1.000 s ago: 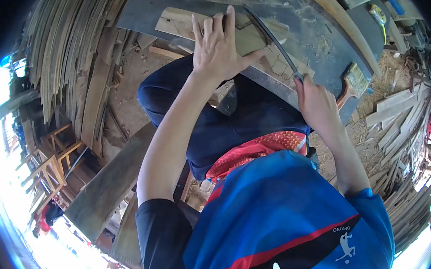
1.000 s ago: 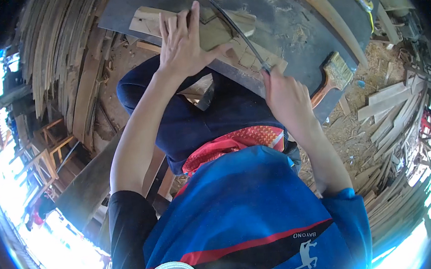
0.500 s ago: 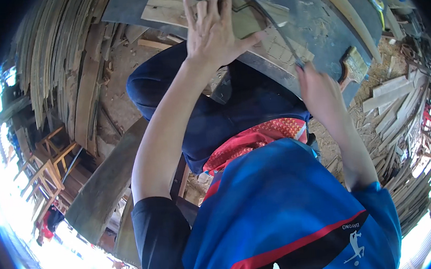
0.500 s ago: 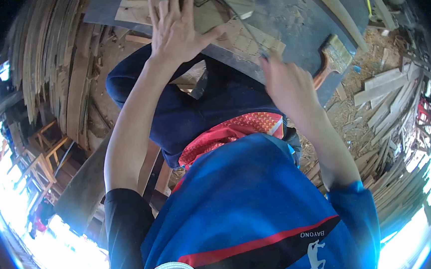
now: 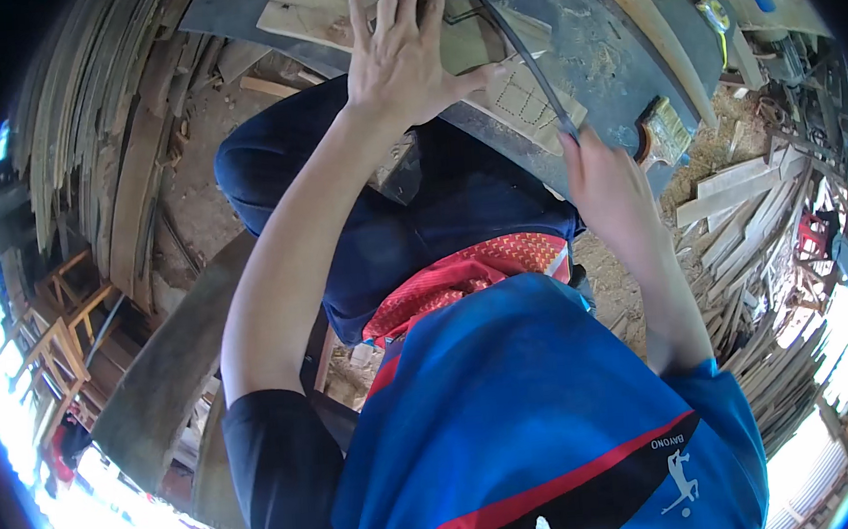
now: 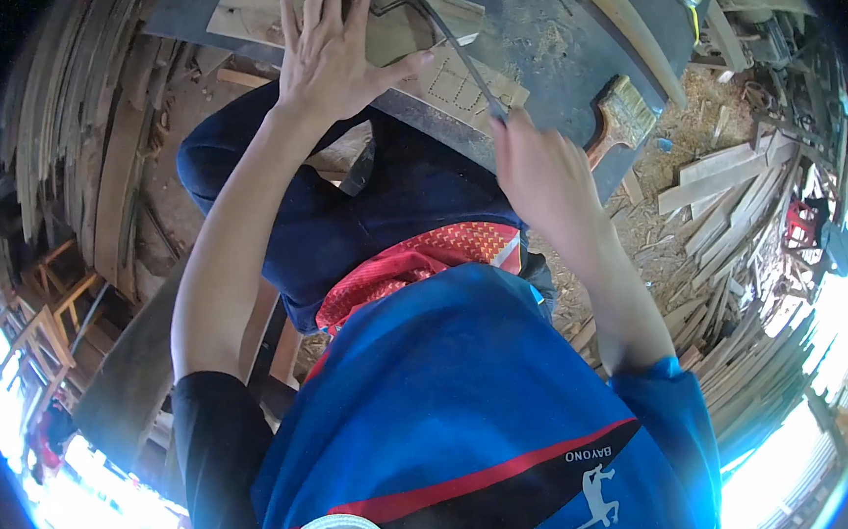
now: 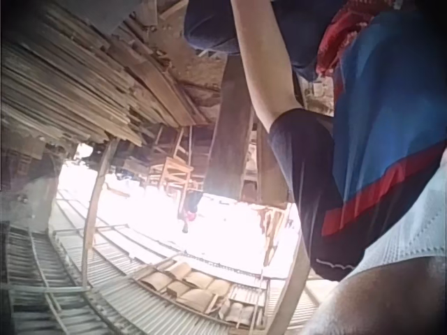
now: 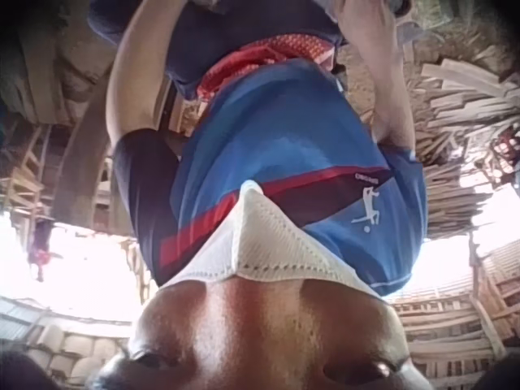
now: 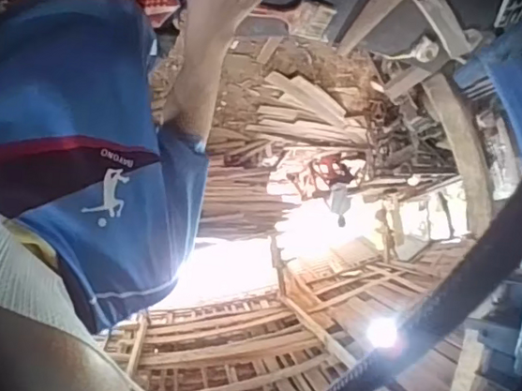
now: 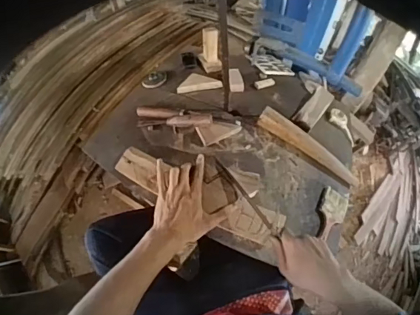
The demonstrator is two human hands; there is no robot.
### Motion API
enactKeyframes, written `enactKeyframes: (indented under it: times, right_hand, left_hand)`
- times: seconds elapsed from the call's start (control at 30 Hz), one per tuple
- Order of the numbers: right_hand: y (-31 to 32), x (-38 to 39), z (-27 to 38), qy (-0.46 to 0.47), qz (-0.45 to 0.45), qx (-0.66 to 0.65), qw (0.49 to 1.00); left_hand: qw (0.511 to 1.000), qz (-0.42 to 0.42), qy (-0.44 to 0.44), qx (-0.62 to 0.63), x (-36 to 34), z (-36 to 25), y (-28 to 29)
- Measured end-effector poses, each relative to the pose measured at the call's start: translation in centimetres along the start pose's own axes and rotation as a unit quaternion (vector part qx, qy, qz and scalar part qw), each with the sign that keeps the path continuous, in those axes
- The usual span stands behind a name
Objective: The person carves letters into a small wooden piece using a chisel and hammer, then brushes away the wood shavings. The carving is done by hand on a workbench in a workshop.
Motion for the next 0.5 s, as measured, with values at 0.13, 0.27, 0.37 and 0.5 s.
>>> enactKeyframes:
  times: [0.13,0.27,0.37,0.5]
  right_hand:
    - [-0.6,-6.0,1.9,0.057,-0.033,-0.005,0.998]
    - [0.2,-4.0,2.2,0.052,-0.038,0.0,0.998]
    - [0.6,0.6,-0.1,0.013,-0.006,-0.009,1.0]
    - [0.6,1.2,0.1,0.017,0.016,-0.017,1.0]
  left_hand:
    - [0.999,-0.01,0.029,-0.019,0.0,0.1,0.4]
    - [0.994,-0.101,0.024,-0.041,0.1,0.4,-0.5]
    - [0.996,-0.088,0.028,-0.014,0.4,0.7,-0.3]
    - [0.997,-0.08,0.001,-0.009,0.7,-0.2,-0.4]
Point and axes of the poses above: each hand's wrist, its own x-axis away from the middle knuckle, its own y-axis out of the back of the hand, z = x × y, the point moved 8 cm from there along -x, towards the middle knuckle, and after that the axes turned 10 degrees about -x, right-handed, at the moved point
